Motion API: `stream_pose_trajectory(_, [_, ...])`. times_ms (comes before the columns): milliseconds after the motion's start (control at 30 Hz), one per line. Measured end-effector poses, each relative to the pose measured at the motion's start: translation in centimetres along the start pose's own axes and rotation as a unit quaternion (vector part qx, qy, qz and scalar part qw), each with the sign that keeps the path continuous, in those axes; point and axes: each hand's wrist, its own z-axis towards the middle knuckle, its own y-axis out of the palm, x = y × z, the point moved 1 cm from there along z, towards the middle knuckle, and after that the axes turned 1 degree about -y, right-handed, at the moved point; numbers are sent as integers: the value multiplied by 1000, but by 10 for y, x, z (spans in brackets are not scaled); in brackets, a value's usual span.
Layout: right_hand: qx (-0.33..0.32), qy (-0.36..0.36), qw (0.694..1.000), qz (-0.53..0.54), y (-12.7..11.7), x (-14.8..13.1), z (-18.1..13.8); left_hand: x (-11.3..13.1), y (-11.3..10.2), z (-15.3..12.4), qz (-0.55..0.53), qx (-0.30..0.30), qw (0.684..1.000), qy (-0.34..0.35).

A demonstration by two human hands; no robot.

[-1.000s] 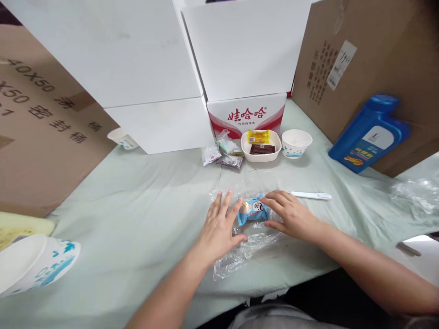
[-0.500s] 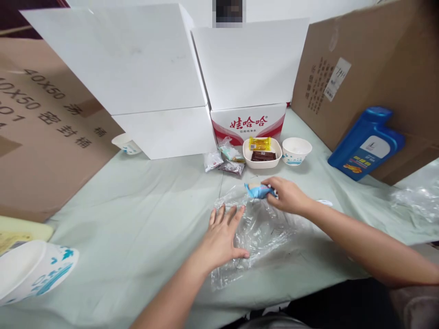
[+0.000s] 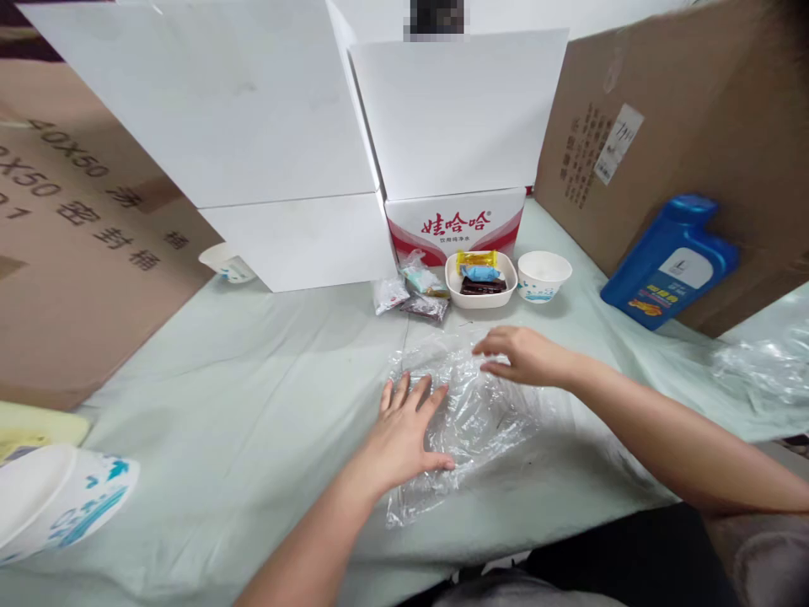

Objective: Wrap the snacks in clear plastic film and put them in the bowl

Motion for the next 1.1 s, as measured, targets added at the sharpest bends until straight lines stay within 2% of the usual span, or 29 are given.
stream_pose_trajectory(67, [-94, -7, 994, 61, 8, -8, -19, -2, -3, 0, -2, 15, 1000, -3])
stream_pose_trajectory(133, [-161, 0, 979, 128, 11, -9, -34, -3, -9, -1, -8, 53, 999, 0])
stream_pose_trajectory(200, [-197, 6, 966, 165, 13, -7, -45, -3, -18, -4, -28, 102, 994, 11])
stream_pose_trajectory(267, [-213, 12, 963, 162, 14, -4, -52, -3, -28, -8, -84, 115, 989, 30])
stream_pose_trajectory(300, [-217, 14, 964, 155, 15, -2, -53, -3, -32, -10, -125, 91, 987, 46])
stream_pose_trajectory(367, [-216, 15, 964, 154, 17, 1, -55, -2, -38, -14, -200, -8, 976, 86])
stream_pose_trajectory(433, [-206, 14, 963, 176, 18, 4, -54, 0, -39, -17, -222, -104, 963, 115])
stream_pose_trajectory(467, [-200, 16, 961, 189, 18, 6, -54, 1, -39, -18, -213, -131, 961, 119])
stream_pose_trajectory(533, [-190, 30, 959, 206, 18, 9, -54, 2, -36, -18, -189, -145, 965, 107])
stream_pose_trajectory(667, [-191, 71, 947, 246, 16, 11, -56, -2, -35, -16, -228, -106, 966, 56])
stream_pose_trajectory(733, [-218, 86, 918, 321, 16, 9, -59, -7, -38, -17, -301, -124, 945, 21])
stream_pose_trajectory(833, [-298, 102, 843, 436, 19, 5, -63, -11, -41, -21, -410, -245, 878, -31])
stream_pose_trajectory(900, [-338, 104, 813, 462, 21, 3, -64, -12, -42, -23, -433, -293, 851, -51])
stream_pose_trajectory(933, [-341, 103, 813, 461, 21, 4, -63, -12, -42, -22, -432, -290, 852, -54])
stream_pose_trajectory(1000, [-307, 105, 836, 443, 23, 7, -61, -15, -41, -19, -419, -246, 873, -51])
stream_pose_trajectory(1100, [-192, 130, 874, 428, 26, 14, -55, -23, -39, -13, -395, -154, 905, -46])
